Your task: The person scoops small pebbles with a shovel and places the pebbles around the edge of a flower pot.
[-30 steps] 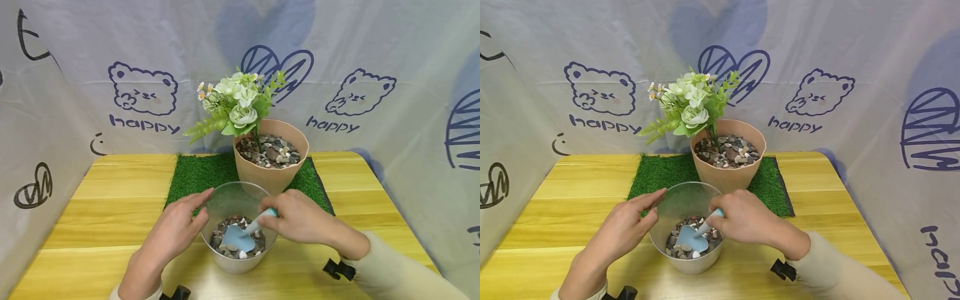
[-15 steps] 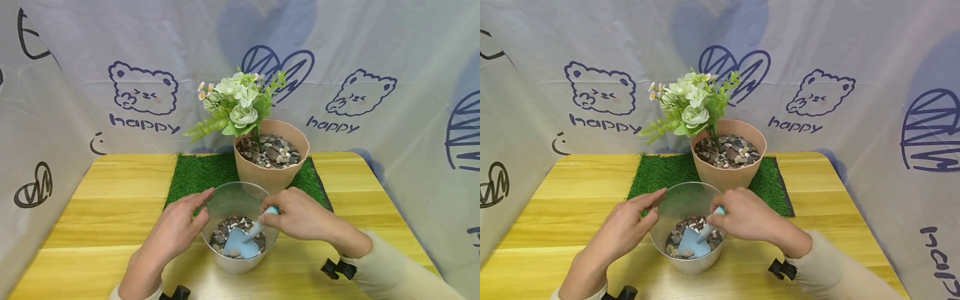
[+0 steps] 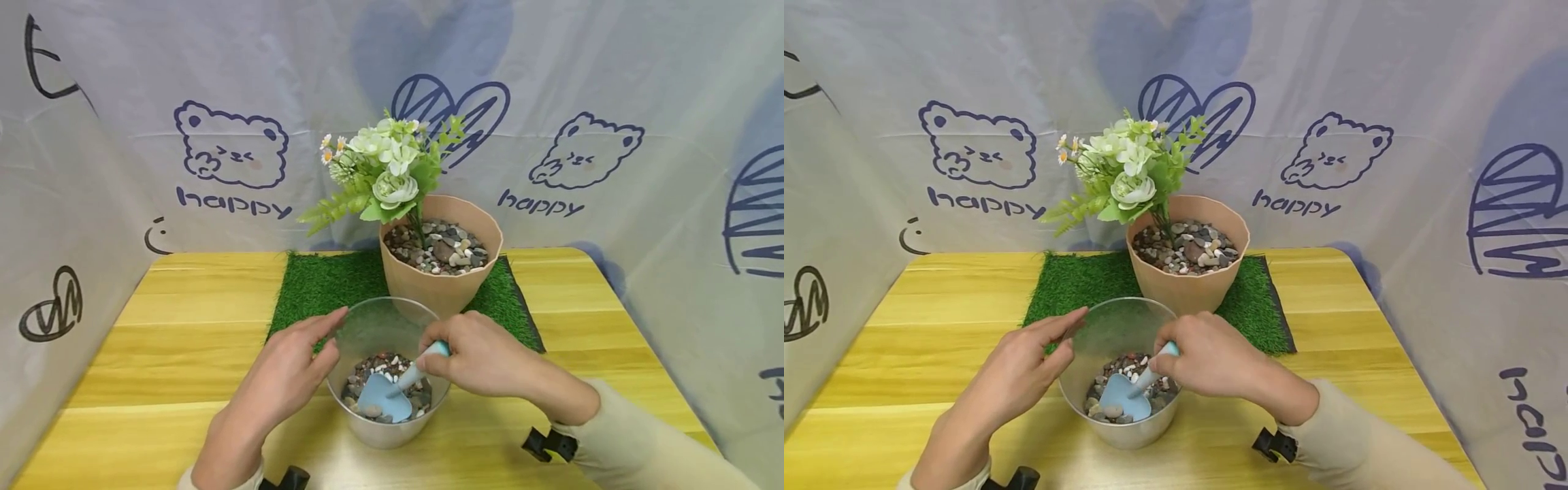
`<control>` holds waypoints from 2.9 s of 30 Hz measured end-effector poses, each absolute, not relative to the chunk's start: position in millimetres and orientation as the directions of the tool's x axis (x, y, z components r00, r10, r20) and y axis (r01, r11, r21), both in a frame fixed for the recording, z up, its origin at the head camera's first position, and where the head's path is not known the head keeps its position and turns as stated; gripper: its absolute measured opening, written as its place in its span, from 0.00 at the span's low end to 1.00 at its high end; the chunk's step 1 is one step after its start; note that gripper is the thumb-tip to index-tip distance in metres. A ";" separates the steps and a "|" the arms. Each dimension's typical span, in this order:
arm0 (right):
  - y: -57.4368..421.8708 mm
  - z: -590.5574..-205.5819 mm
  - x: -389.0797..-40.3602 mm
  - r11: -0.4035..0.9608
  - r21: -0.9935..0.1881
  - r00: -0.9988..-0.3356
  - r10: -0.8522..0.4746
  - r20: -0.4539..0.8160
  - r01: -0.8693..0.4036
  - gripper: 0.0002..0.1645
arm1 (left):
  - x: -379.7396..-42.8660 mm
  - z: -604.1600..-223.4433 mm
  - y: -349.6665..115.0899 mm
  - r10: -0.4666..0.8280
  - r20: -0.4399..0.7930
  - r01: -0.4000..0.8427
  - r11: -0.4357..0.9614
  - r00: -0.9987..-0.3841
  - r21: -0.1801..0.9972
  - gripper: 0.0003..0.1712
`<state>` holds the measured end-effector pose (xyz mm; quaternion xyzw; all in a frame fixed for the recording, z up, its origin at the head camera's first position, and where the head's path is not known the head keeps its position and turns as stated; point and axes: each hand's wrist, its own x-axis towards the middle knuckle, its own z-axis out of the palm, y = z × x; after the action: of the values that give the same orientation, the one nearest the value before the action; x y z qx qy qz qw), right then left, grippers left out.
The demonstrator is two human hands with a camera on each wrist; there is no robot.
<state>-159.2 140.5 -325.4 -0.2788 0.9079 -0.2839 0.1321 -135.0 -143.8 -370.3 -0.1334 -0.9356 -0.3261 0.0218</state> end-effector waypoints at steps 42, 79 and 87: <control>186.2 -339.2 -142.7 0.316 -0.947 -0.930 -0.329 -0.167 0.058 0.17 | -133.9 -370.7 -143.4 0.224 0.146 0.267 0.769 -0.963 0.581 0.31; 245.5 -285.5 -179.5 -0.042 -0.998 -0.998 -0.019 0.054 -0.054 0.15 | -133.7 -370.2 -143.5 0.222 0.126 0.253 0.771 -0.967 0.585 0.30; 274.7 -269.1 -213.4 0.041 -0.997 -0.992 0.109 0.062 -0.058 0.14 | -133.4 -369.9 -143.2 0.221 0.129 0.254 0.765 -0.967 0.592 0.30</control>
<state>-213.4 274.7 -269.1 0.0178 0.7189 -0.6923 -0.0604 -133.4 -143.2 -369.9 -0.1263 -0.9390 -0.3189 0.0258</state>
